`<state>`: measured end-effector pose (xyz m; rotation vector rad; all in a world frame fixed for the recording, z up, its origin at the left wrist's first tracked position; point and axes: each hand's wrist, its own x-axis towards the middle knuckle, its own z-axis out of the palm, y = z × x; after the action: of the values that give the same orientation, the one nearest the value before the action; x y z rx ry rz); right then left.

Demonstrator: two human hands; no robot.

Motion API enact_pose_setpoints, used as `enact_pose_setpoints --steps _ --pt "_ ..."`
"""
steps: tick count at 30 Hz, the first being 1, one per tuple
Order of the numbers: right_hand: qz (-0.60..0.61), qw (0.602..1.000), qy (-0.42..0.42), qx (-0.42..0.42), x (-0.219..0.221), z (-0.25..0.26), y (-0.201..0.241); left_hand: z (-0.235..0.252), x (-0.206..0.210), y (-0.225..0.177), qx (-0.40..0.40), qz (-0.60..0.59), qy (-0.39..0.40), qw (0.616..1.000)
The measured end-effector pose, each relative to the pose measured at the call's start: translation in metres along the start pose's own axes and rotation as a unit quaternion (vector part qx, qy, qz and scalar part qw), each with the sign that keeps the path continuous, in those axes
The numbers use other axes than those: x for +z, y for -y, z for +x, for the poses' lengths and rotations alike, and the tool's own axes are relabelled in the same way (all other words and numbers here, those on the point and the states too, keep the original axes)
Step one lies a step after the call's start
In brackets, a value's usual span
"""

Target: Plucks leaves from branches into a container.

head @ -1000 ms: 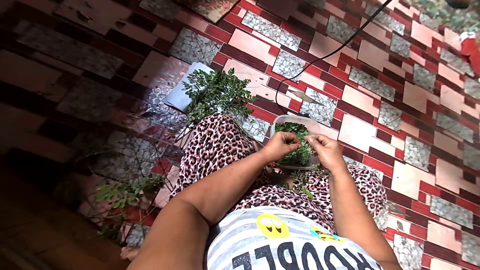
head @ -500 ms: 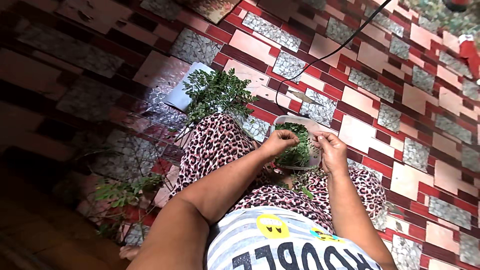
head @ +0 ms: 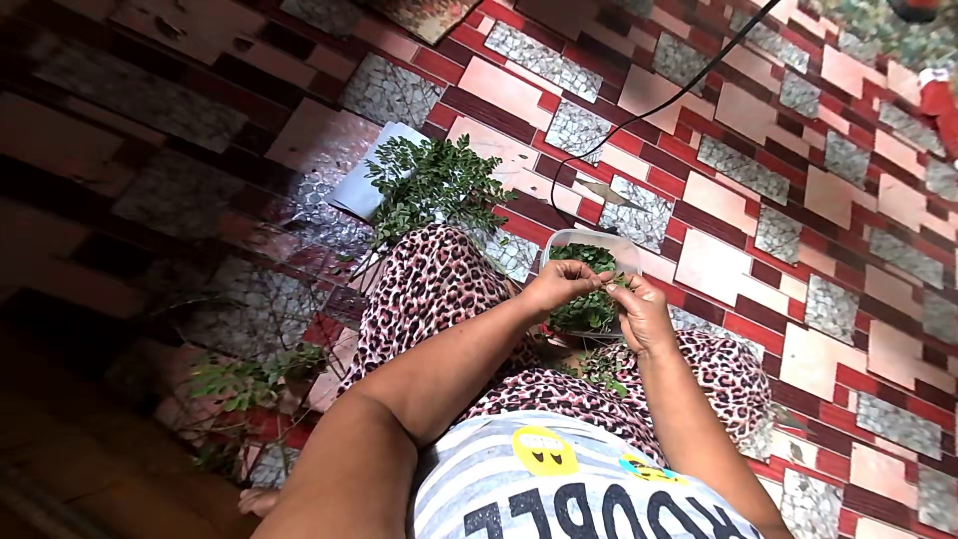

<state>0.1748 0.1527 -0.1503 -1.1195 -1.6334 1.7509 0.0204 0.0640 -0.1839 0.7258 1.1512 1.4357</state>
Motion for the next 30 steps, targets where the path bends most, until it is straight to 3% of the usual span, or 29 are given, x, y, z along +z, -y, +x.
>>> enact_pose_setpoints --steps 8,21,30 --pt "0.068 0.997 0.0 0.045 0.0012 -0.004 0.005 0.001 0.0004 -0.0063 -0.045 -0.048 -0.01 0.998" --pt "0.034 0.999 -0.032 0.027 -0.0004 -0.002 0.0041 -0.0012 0.0012 0.002 -0.007 0.02 -0.005 1.0" --pt "0.101 0.994 -0.037 0.031 0.0039 -0.0042 0.0042 0.0007 0.0012 0.0012 0.004 0.017 -0.009 1.0"
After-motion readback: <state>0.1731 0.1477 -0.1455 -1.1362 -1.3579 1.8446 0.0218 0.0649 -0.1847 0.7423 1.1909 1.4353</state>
